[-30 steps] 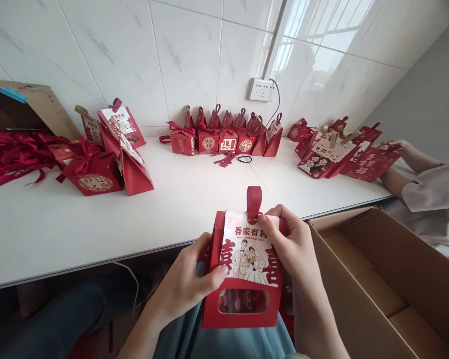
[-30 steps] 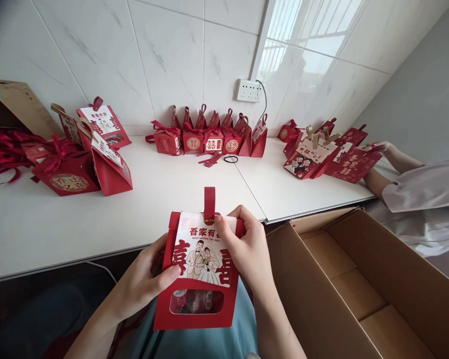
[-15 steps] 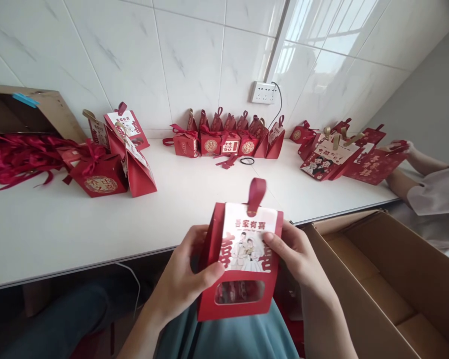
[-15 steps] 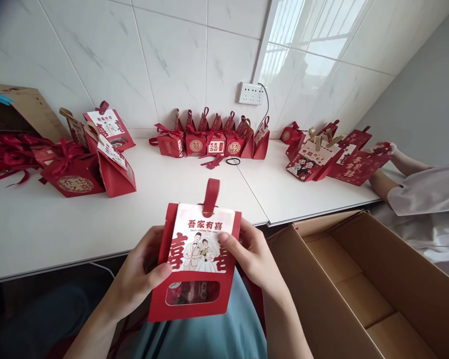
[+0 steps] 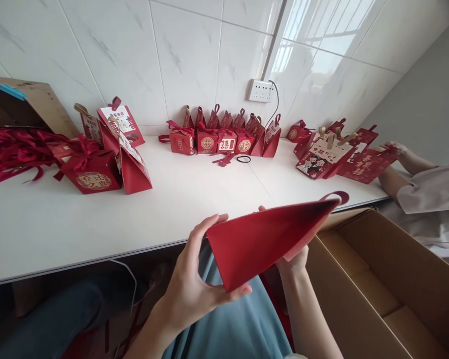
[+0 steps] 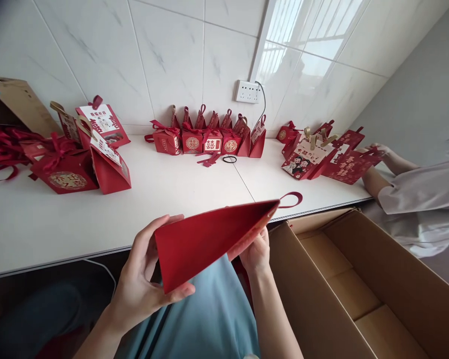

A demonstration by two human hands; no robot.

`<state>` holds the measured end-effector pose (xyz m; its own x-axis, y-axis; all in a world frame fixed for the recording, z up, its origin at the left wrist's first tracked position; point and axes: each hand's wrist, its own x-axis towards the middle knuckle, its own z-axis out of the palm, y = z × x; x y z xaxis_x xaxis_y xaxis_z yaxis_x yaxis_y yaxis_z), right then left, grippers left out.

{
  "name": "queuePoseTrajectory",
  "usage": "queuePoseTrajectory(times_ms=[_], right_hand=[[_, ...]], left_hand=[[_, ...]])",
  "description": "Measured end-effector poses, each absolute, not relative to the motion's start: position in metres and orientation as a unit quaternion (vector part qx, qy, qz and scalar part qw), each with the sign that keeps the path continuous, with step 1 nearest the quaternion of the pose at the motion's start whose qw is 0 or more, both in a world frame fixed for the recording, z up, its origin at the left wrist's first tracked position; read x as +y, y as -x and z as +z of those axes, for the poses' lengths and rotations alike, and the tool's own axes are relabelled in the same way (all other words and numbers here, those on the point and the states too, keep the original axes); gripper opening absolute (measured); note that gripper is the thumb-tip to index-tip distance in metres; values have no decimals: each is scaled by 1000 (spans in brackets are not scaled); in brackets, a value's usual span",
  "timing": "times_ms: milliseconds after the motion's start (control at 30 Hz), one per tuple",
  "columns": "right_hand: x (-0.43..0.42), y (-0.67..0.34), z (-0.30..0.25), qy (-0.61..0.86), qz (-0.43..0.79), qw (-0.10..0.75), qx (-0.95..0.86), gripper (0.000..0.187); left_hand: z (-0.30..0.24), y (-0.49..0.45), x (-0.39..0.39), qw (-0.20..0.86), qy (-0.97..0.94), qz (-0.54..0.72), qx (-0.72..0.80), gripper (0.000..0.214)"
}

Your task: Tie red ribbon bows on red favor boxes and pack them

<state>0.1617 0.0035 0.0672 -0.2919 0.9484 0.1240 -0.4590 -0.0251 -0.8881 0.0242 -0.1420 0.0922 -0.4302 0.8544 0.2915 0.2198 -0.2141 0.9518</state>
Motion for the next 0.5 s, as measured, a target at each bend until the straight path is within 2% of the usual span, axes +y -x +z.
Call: queuePoseTrajectory(times_ms=[100, 267, 400, 500], right_hand=[[2, -168, 72, 315, 644, 490, -496, 41], [-4, -167, 108, 415, 629, 322, -573, 52], [8, -166, 123, 458, 599, 291, -588, 52], [20, -170, 119, 444, 615, 300, -578, 47]], left_hand=[[93, -17, -135, 348, -341, 669, 561, 89], [76, -3, -111, 649, -129, 617, 426, 63], [65, -8, -102, 716, -42, 608, 341, 51], [67, -15, -104, 704, -81, 621, 336, 52]])
